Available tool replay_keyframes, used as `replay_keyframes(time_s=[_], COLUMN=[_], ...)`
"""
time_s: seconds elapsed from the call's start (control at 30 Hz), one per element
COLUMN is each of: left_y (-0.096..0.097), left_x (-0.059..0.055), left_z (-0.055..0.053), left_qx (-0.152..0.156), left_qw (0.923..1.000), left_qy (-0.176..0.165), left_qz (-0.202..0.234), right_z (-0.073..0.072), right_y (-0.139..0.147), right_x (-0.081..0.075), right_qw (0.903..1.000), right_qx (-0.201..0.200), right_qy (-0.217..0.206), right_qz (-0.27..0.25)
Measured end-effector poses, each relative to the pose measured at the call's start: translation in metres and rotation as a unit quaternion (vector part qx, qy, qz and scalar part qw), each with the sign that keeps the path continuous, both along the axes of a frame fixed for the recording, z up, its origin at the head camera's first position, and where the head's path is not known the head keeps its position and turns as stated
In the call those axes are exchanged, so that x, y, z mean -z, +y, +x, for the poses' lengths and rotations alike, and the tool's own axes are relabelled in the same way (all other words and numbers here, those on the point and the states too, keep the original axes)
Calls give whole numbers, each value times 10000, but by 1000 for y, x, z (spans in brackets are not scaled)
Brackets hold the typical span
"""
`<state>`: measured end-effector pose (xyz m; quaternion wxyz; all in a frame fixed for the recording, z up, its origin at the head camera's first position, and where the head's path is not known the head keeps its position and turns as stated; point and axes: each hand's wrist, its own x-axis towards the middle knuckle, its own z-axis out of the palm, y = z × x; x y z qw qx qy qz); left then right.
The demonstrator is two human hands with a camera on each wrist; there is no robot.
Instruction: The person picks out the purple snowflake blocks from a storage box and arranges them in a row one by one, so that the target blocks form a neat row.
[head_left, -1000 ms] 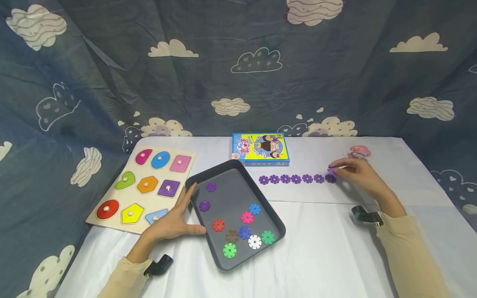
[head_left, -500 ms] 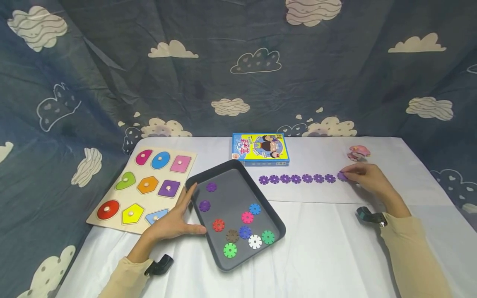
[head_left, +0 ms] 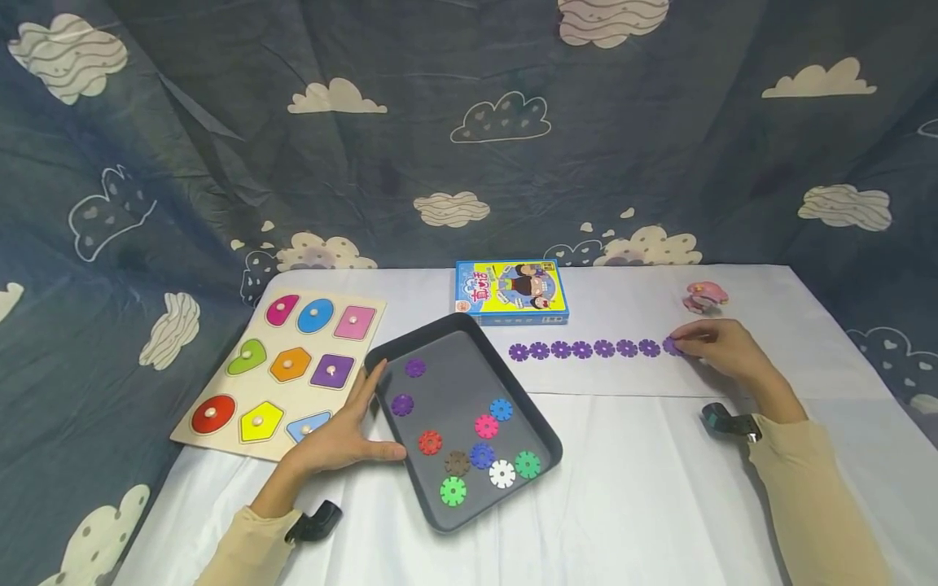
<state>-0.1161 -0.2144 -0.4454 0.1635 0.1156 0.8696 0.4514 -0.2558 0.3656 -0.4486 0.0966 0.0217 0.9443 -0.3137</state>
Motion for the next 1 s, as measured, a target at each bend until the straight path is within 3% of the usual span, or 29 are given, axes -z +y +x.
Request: replay_keyframes(time_s=[0.53, 1.0], left_y=[-1, 1], left_x=[1, 1], left_z=[-1, -2], left_qx=[-48, -80], left_qw=[10000, 9999], left_qy=[-64, -79], left_qz=[-4, -56], right_z=[0, 3], right_y=[-2, -4], right_x=[-5, -2], right_qw=[9997, 9998], right_qx=[-86, -96], right_qy=[-216, -144], right_qz=[117, 49])
